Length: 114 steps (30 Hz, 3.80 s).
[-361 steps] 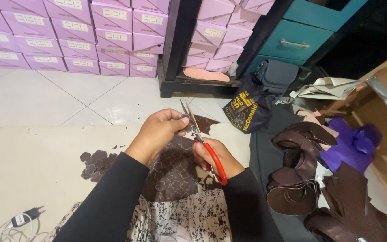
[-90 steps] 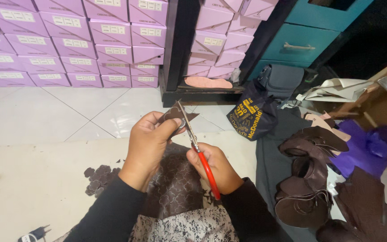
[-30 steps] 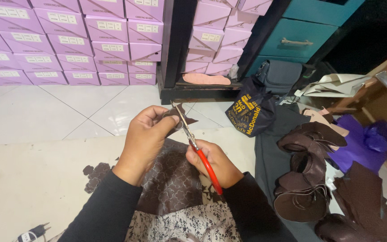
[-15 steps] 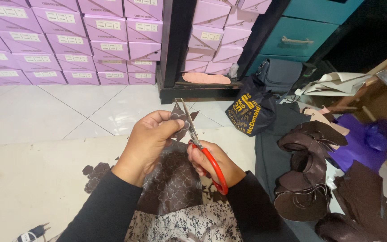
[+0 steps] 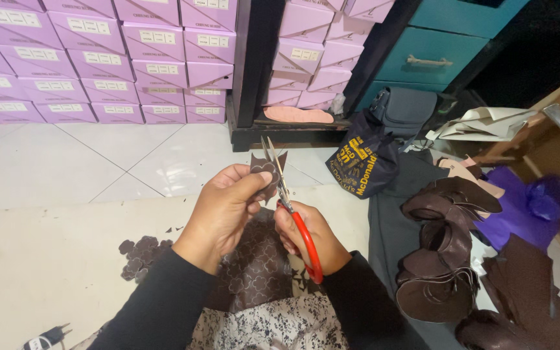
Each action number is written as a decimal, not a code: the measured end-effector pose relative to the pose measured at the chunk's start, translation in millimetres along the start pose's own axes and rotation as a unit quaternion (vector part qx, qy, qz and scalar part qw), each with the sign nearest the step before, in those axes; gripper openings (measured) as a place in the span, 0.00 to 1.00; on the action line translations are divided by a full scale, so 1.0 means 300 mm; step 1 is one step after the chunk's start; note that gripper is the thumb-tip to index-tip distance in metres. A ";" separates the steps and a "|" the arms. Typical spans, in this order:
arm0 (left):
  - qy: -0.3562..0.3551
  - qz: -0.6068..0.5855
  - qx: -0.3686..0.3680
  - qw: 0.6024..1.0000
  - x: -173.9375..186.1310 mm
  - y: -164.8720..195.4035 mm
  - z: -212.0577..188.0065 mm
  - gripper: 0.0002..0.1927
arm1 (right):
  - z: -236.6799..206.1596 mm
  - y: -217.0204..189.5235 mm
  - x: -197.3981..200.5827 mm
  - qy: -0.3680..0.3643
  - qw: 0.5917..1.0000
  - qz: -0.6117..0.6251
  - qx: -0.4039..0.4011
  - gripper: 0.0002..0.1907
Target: The person sits on the floor and uses red-handled scissors to cut a brown patterned fabric into small, cloud-shaped pieces. They hold the fabric in their left hand and cut along the pattern lines, dropping the finished pieces onto the floor.
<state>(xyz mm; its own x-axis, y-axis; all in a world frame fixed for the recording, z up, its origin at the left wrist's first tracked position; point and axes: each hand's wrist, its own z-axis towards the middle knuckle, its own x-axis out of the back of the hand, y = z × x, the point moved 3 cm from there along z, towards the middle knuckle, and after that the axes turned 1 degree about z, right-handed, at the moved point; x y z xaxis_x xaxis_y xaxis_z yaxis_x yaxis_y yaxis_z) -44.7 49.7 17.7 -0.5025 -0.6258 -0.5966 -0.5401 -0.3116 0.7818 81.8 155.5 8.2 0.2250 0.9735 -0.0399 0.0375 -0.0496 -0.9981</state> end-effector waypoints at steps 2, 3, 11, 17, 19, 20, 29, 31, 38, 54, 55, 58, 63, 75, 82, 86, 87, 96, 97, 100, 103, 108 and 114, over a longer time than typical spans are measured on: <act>0.014 0.005 0.003 1.000 -0.001 -0.008 -0.001 0.06 | -0.004 -0.001 -0.001 0.005 0.999 -0.031 0.006 0.20; 0.014 0.004 0.002 1.000 -0.002 -0.011 -0.003 0.06 | -0.005 -0.001 -0.002 0.007 0.999 -0.047 0.009 0.21; 0.011 -0.015 0.009 1.000 -0.005 -0.022 -0.004 0.07 | 0.003 0.012 -0.009 0.048 0.996 -0.069 -0.004 0.22; 0.026 0.017 -0.013 0.999 0.003 -0.005 -0.003 0.06 | -0.008 0.005 0.008 0.028 0.999 -0.032 -0.029 0.20; 0.021 0.035 -0.014 0.999 0.010 0.007 -0.004 0.06 | -0.011 0.000 0.015 0.019 0.999 -0.042 -0.026 0.20; 0.019 0.045 -0.014 0.999 0.014 0.012 -0.006 0.05 | -0.010 -0.003 0.018 0.015 0.998 -0.047 -0.025 0.21; 0.035 0.116 -0.021 0.992 0.030 0.040 -0.011 0.06 | -0.010 -0.004 0.020 0.019 0.996 -0.071 -0.047 0.19; 0.024 0.097 -0.028 0.995 0.026 0.040 -0.013 0.06 | -0.010 -0.007 0.020 0.018 0.995 -0.081 -0.046 0.20; 0.002 0.145 -0.074 0.987 0.026 0.048 -0.014 0.07 | -0.020 -0.016 0.010 -0.025 0.995 -0.089 -0.023 0.20; 0.007 0.196 -0.073 0.978 0.027 0.071 -0.022 0.07 | -0.012 -0.001 0.031 -0.023 0.996 -0.077 -0.028 0.19; 0.009 0.192 -0.065 0.979 0.028 0.073 -0.022 0.07 | -0.011 -0.001 0.033 -0.021 0.995 -0.086 -0.034 0.19; 0.011 0.181 -0.047 0.982 0.033 0.075 -0.026 0.06 | -0.012 -0.005 0.036 -0.018 0.992 -0.113 -0.043 0.20; -0.008 0.189 -0.052 0.981 0.040 0.085 -0.026 0.06 | -0.017 -0.009 0.041 -0.017 0.990 -0.132 -0.040 0.21; -0.009 0.216 -0.089 0.972 0.041 0.062 -0.012 0.11 | -0.012 0.008 0.046 -0.027 0.990 -0.135 -0.043 0.23; -0.002 0.207 -0.082 0.975 0.054 0.048 0.006 0.08 | -0.015 0.007 0.042 -0.050 0.991 -0.124 -0.029 0.21; -0.004 0.210 -0.063 0.976 0.046 0.035 0.008 0.09 | -0.015 0.006 0.039 -0.052 0.991 -0.126 -0.013 0.21; -0.003 0.213 -0.061 0.975 0.044 0.033 0.007 0.09 | -0.016 0.006 0.038 -0.052 0.990 -0.128 -0.011 0.21; 0.024 0.208 -0.056 0.976 0.026 0.017 -0.003 0.11 | -0.021 -0.001 0.024 -0.049 0.992 -0.115 -0.013 0.19; 0.026 0.201 -0.060 0.977 0.023 0.016 -0.004 0.11 | -0.021 -0.002 0.023 -0.049 0.992 -0.112 -0.013 0.18; 0.037 0.202 -0.062 0.977 0.022 0.014 -0.008 0.11 | -0.019 0.002 0.018 -0.048 0.993 -0.104 -0.014 0.17; 0.042 0.207 -0.059 0.976 0.022 0.013 -0.011 0.11 | -0.019 0.009 0.017 -0.044 0.993 -0.105 -0.016 0.16; 0.035 0.195 -0.066 0.978 0.020 0.013 -0.013 0.10 | -0.018 0.010 0.018 -0.051 0.993 -0.104 -0.001 0.16; 0.044 0.192 -0.055 0.979 0.027 0.009 -0.008 0.10 | -0.011 0.010 0.008 -0.035 0.991 -0.128 -0.018 0.19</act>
<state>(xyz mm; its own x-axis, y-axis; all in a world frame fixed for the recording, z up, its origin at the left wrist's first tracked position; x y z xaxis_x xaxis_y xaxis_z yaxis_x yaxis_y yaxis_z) -48.6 41.9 15.5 -0.5924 -0.7689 -0.2405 -0.2447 -0.1127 0.9630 85.7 156.9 5.2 0.1361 0.9684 0.2090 0.1195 0.1934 -0.9738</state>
